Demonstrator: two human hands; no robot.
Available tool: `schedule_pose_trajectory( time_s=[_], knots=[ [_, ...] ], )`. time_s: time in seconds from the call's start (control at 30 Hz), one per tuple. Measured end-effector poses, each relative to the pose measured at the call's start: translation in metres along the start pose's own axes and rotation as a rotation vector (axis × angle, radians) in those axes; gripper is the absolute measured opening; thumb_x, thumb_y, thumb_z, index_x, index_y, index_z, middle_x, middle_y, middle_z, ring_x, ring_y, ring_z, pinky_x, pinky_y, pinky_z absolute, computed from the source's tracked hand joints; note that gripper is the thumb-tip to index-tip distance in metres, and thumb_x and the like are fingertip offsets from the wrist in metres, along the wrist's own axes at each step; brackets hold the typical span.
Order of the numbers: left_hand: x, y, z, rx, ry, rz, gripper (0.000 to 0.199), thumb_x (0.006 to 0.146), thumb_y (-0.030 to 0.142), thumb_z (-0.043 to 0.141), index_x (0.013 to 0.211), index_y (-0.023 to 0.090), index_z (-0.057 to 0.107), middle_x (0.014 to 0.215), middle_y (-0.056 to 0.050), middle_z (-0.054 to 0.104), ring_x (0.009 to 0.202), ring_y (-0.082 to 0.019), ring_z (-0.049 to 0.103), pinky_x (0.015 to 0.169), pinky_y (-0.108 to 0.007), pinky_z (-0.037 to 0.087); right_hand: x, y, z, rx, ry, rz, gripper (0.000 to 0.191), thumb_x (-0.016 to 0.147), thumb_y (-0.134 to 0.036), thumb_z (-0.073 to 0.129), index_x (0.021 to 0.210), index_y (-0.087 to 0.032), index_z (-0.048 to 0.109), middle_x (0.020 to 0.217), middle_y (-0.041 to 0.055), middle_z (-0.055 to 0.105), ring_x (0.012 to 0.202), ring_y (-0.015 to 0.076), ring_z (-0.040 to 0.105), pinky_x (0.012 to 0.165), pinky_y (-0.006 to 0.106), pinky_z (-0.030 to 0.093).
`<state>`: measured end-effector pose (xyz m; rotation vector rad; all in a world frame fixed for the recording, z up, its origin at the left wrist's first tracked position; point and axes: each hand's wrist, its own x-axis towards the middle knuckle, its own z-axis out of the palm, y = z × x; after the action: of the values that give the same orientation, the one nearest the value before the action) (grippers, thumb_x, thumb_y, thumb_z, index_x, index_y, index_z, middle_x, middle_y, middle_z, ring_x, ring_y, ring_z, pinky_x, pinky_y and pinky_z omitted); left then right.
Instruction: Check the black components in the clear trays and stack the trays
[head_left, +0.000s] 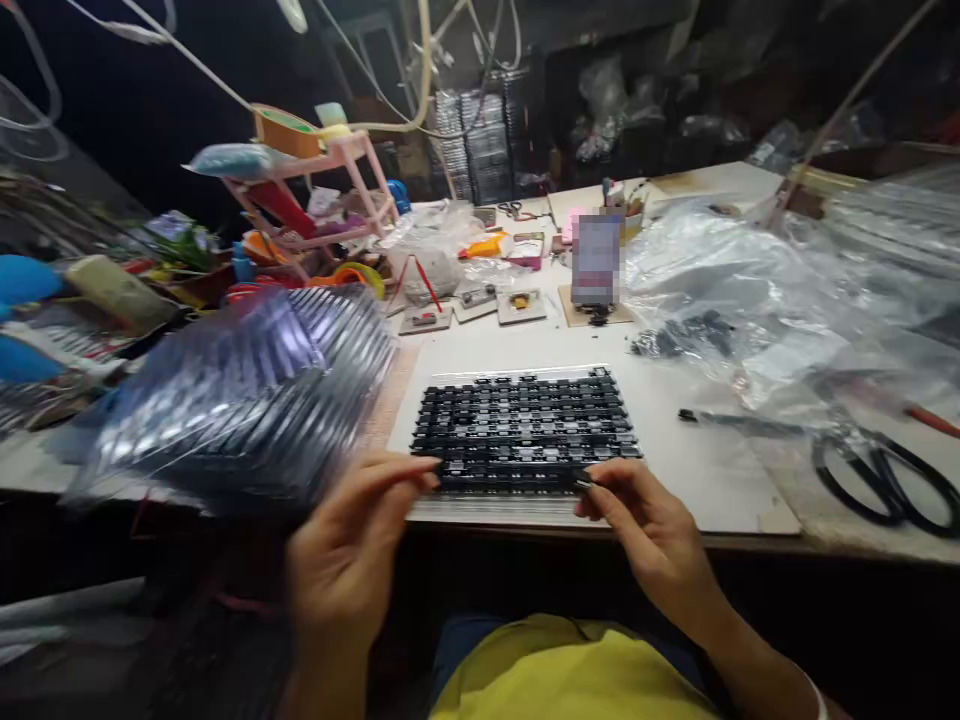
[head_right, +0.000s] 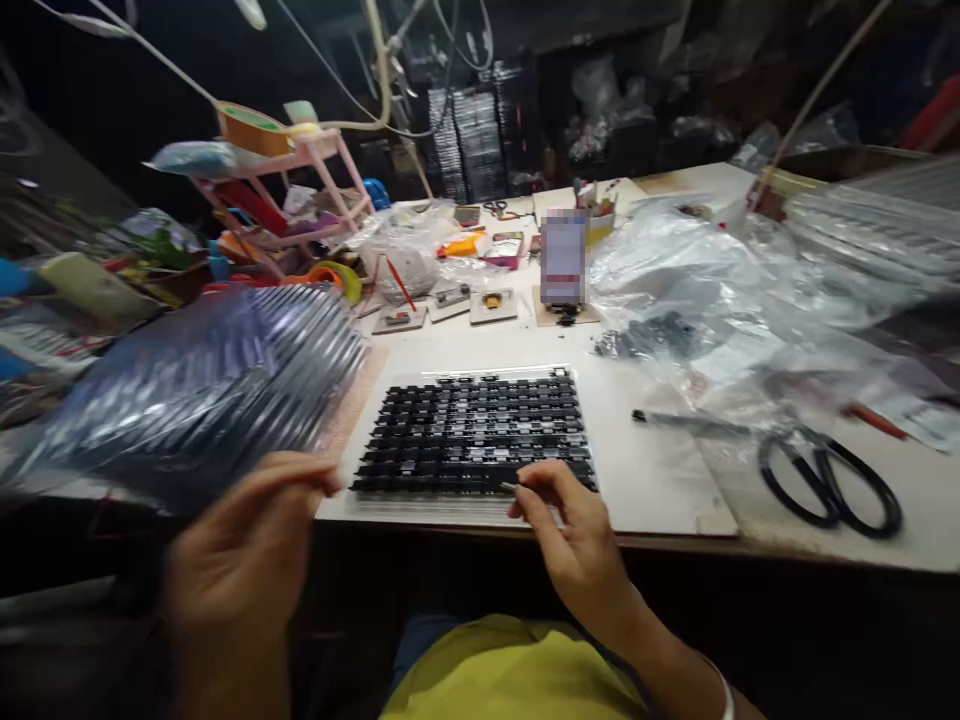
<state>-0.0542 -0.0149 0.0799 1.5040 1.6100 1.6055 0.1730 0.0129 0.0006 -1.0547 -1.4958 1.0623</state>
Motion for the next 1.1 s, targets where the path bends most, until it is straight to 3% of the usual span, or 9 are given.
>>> schedule_pose_trajectory(
  time_s=[0.1, 0.13, 0.23, 0.4, 0.53, 0.67, 0.8, 0.93, 1.1],
  knots=[
    [-0.010, -0.027, 0.040, -0.109, -0.384, -0.126, 0.016, 0.085, 0.025, 0.057, 0.093, 0.019, 0.068, 0.087, -0.003, 0.065, 0.083, -0.017, 0.061, 0.076, -0.028, 0.048, 0.003, -0.004, 0.007, 0.017, -0.067, 0.029, 0.009, 0.093, -0.029, 0.048, 0.092, -0.021, 0.053, 0.078, 0.0002, 0.058, 0.069, 0.0132, 0.060, 0.059, 0.022, 0.047],
    [-0.013, -0.033, 0.050, -0.154, -0.462, -0.169, 0.017, 0.086, 0.025, 0.055, 0.098, 0.019, 0.067, 0.090, -0.004, 0.064, 0.086, -0.017, 0.061, 0.078, -0.028, 0.048, 0.003, -0.004, 0.009, 0.003, -0.079, 0.022, 0.010, 0.093, -0.029, 0.048, 0.092, -0.021, 0.053, 0.078, 0.0004, 0.057, 0.069, 0.0134, 0.059, 0.060, 0.023, 0.047],
    [-0.018, -0.043, 0.065, -0.247, -0.533, -0.223, 0.019, 0.084, 0.026, 0.058, 0.101, 0.019, 0.065, 0.093, -0.005, 0.063, 0.086, -0.018, 0.059, 0.077, -0.029, 0.048, 0.003, -0.006, 0.013, -0.067, -0.108, -0.046, 0.010, 0.094, -0.026, 0.045, 0.089, -0.020, 0.052, 0.077, 0.0009, 0.056, 0.069, 0.0141, 0.056, 0.064, 0.026, 0.045],
    [-0.017, -0.045, 0.066, -0.229, -0.487, -0.114, 0.007, 0.084, 0.022, 0.059, 0.086, 0.018, 0.064, 0.083, -0.003, 0.061, 0.079, -0.016, 0.058, 0.069, -0.027, 0.047, 0.007, -0.009, 0.016, -0.243, -0.200, -0.211, 0.010, 0.094, -0.018, 0.040, 0.088, -0.020, 0.048, 0.077, 0.0014, 0.051, 0.068, 0.0146, 0.051, 0.062, 0.027, 0.041],
    [-0.012, -0.050, 0.062, -0.164, -0.545, -0.032, 0.013, 0.086, 0.021, 0.056, 0.096, 0.020, 0.064, 0.091, -0.004, 0.061, 0.085, -0.017, 0.059, 0.073, -0.028, 0.047, 0.022, -0.017, 0.007, -0.405, -0.303, -0.348, 0.014, 0.095, -0.014, 0.038, 0.087, -0.020, 0.048, 0.084, 0.0044, 0.052, 0.075, 0.0166, 0.051, 0.065, 0.029, 0.042],
    [0.000, -0.061, 0.047, -0.052, -0.463, 0.000, 0.025, 0.087, 0.023, 0.055, 0.111, 0.025, 0.061, 0.111, -0.005, 0.058, 0.099, -0.018, 0.057, 0.084, -0.030, 0.046, 0.068, -0.011, -0.021, -0.533, -0.237, -0.371, 0.013, 0.094, -0.015, 0.043, 0.085, -0.018, 0.052, 0.088, 0.0058, 0.053, 0.077, 0.0163, 0.053, 0.066, 0.029, 0.046],
    [0.012, -0.073, 0.025, 0.017, -0.283, -0.003, 0.017, 0.086, 0.025, 0.056, 0.100, 0.025, 0.065, 0.105, -0.002, 0.061, 0.100, -0.018, 0.058, 0.088, -0.029, 0.045, 0.137, 0.011, -0.044, -0.776, -0.119, -0.281, 0.011, 0.089, -0.014, 0.053, 0.078, -0.016, 0.058, 0.083, 0.0053, 0.055, 0.068, 0.0157, 0.052, 0.062, 0.030, 0.045],
    [0.014, -0.082, 0.013, 0.030, -0.242, 0.008, 0.014, 0.085, 0.025, 0.057, 0.096, 0.025, 0.066, 0.100, -0.001, 0.063, 0.097, -0.016, 0.059, 0.085, -0.026, 0.047, 0.183, 0.030, -0.040, -0.887, -0.201, -0.271, 0.010, 0.082, -0.012, 0.062, 0.073, -0.017, 0.064, 0.084, 0.0042, 0.057, 0.070, 0.0149, 0.053, 0.064, 0.029, 0.044],
    [0.013, -0.088, 0.008, 0.028, -0.202, -0.003, 0.014, 0.085, 0.024, 0.057, 0.093, 0.024, 0.068, 0.097, -0.002, 0.065, 0.095, -0.017, 0.061, 0.082, -0.026, 0.047, 0.190, 0.036, -0.025, -0.974, -0.329, -0.324, 0.012, 0.078, -0.011, 0.068, 0.068, -0.016, 0.063, 0.081, 0.0024, 0.060, 0.073, 0.0135, 0.056, 0.070, 0.028, 0.047]
  ],
)
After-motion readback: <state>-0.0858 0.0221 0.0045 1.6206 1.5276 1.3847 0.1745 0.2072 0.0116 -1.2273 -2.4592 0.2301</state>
